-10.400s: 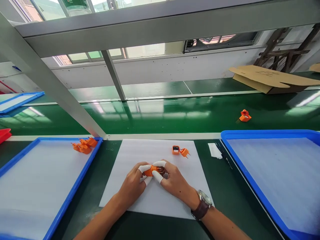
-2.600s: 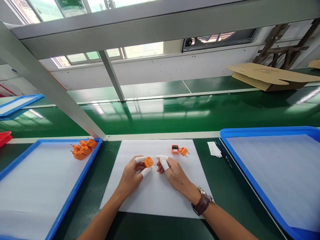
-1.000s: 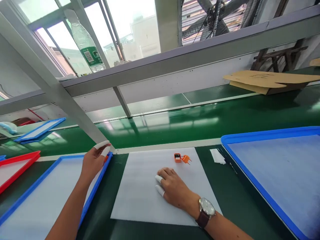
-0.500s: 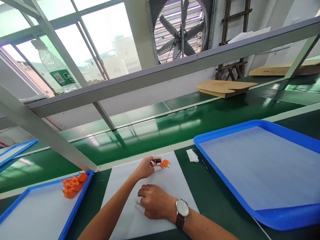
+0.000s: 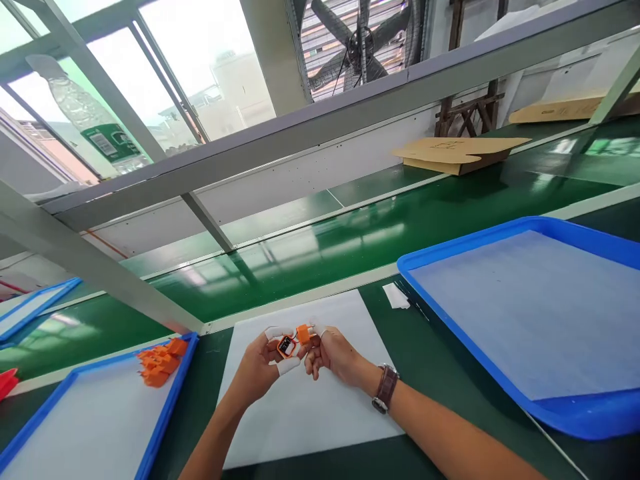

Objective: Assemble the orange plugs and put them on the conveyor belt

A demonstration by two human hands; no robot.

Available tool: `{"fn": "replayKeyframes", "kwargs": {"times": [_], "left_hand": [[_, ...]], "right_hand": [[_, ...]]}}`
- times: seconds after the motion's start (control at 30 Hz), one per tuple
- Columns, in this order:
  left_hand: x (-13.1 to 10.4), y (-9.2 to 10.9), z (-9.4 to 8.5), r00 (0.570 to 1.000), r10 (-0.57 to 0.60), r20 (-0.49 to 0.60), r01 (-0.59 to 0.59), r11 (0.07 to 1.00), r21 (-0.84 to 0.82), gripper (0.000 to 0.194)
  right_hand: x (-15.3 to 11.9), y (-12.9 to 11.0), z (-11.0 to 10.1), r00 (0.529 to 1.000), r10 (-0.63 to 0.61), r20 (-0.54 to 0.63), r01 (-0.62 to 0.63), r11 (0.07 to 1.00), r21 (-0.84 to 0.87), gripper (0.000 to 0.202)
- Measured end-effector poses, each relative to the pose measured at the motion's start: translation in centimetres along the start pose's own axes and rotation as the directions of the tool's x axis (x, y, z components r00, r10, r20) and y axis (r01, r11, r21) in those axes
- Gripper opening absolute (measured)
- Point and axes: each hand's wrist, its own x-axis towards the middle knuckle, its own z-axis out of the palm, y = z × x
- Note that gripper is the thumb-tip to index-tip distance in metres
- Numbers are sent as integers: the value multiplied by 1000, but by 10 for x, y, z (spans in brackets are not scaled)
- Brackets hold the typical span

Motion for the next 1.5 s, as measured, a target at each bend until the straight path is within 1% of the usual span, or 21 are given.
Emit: {"fn": "replayKeyframes", "kwargs": {"times": [0.07, 0.17, 0.3, 0.37, 0.43, 0.5, 0.53, 0.57, 0.63, 0.7, 0.77, 0.83, 0.9, 0.97, 1.03, 1.07, 1.2, 1.23, 1.33, 1.4, 1.5], "left_hand": [[-6, -11, 1, 999, -5, -42, 6, 1000, 28, 57], [-13, -19, 1, 999, -8, -42, 8, 1000, 9, 54], [-18, -22, -2, 996, 69, -57, -70, 997, -28, 38], [-19, -23, -2, 991, 120, -61, -120, 993, 2, 45], [-19, -25, -1, 987, 154, -40, -152, 987, 58, 52], [-20, -26, 1, 987, 155, -34, -151, 985, 87, 50], [-20, -26, 1, 988, 147, -39, -143, 986, 80, 47], [-20, -27, 2, 989, 139, -48, -136, 989, 63, 43], [-19, -29, 4, 990, 124, -67, -123, 992, 17, 37], [-18, -32, 7, 989, 106, -99, -108, 994, -16, 32], [-17, -35, 10, 985, 85, -147, -89, 996, -26, 27], [-16, -39, 13, 979, 66, -193, -74, 997, -35, 24], [-15, -42, 17, 972, 51, -231, -67, 996, -62, 23], [-14, -44, 21, 964, 38, -262, -63, 994, -88, 23], [-14, -47, 25, 960, 18, -279, -45, 995, -91, 22], [-14, -48, 26, 958, 5, -287, -32, 995, -90, 21], [-14, -51, 27, 950, -22, -313, 2, 998, -63, 20], [-15, -51, 25, 958, -13, -288, -1, 999, -47, 22], [-17, -50, 17, 988, 45, -146, -43, 999, 14, 41], [-18, -51, 14, 989, 97, -110, -88, 992, 91, 48], [-19, -53, 14, 964, 224, -146, -175, 941, 288, 44]], "right_hand": [[-3, -1, 1, 999, 17, 27, -17, 1000, -26, 61], [-8, -1, 1, 1000, 4, 16, -2, 996, -88, 60], [-11, 1, 0, 999, -38, -7, 34, 957, -287, 48], [-13, 2, 2, 988, -152, -19, 127, 878, -461, 35], [-15, 4, 4, 945, -323, 45, 281, 737, -615, 25], [-16, 6, 6, 885, -438, 154, 416, 600, -683, 24], [-17, 6, 7, 867, -458, 195, 454, 566, -688, 24], [-17, 7, 7, 865, -457, 209, 463, 562, -685, 24], [-16, 10, 6, 892, -423, 161, 414, 618, -669, 25], [-14, 13, 4, 929, -368, 31, 304, 714, -630, 29], [-12, 17, 2, 950, -292, -110, 183, 806, -563, 41], [-12, 19, 3, 959, -225, -175, 105, 849, -518, 46], [-14, 21, 6, 962, -233, -140, 114, 812, -572, 34], [-16, 21, 9, 948, -311, -66, 184, 707, -683, 21], [-19, 23, 12, 926, -376, -11, 240, 614, -752, 18], [-20, 23, 13, 920, -392, -4, 251, 597, -762, 19], [-18, 23, 12, 926, -374, -46, 224, 645, -731, 22], [-18, 22, 11, 930, -364, -56, 214, 657, -723, 22], [-16, 19, 10, 929, -361, -82, 194, 665, -722, 21], [-17, 17, 9, 918, -386, -86, 198, 637, -745, 20], [-18, 16, 9, 891, -453, -30, 247, 541, -804, 19]]}}
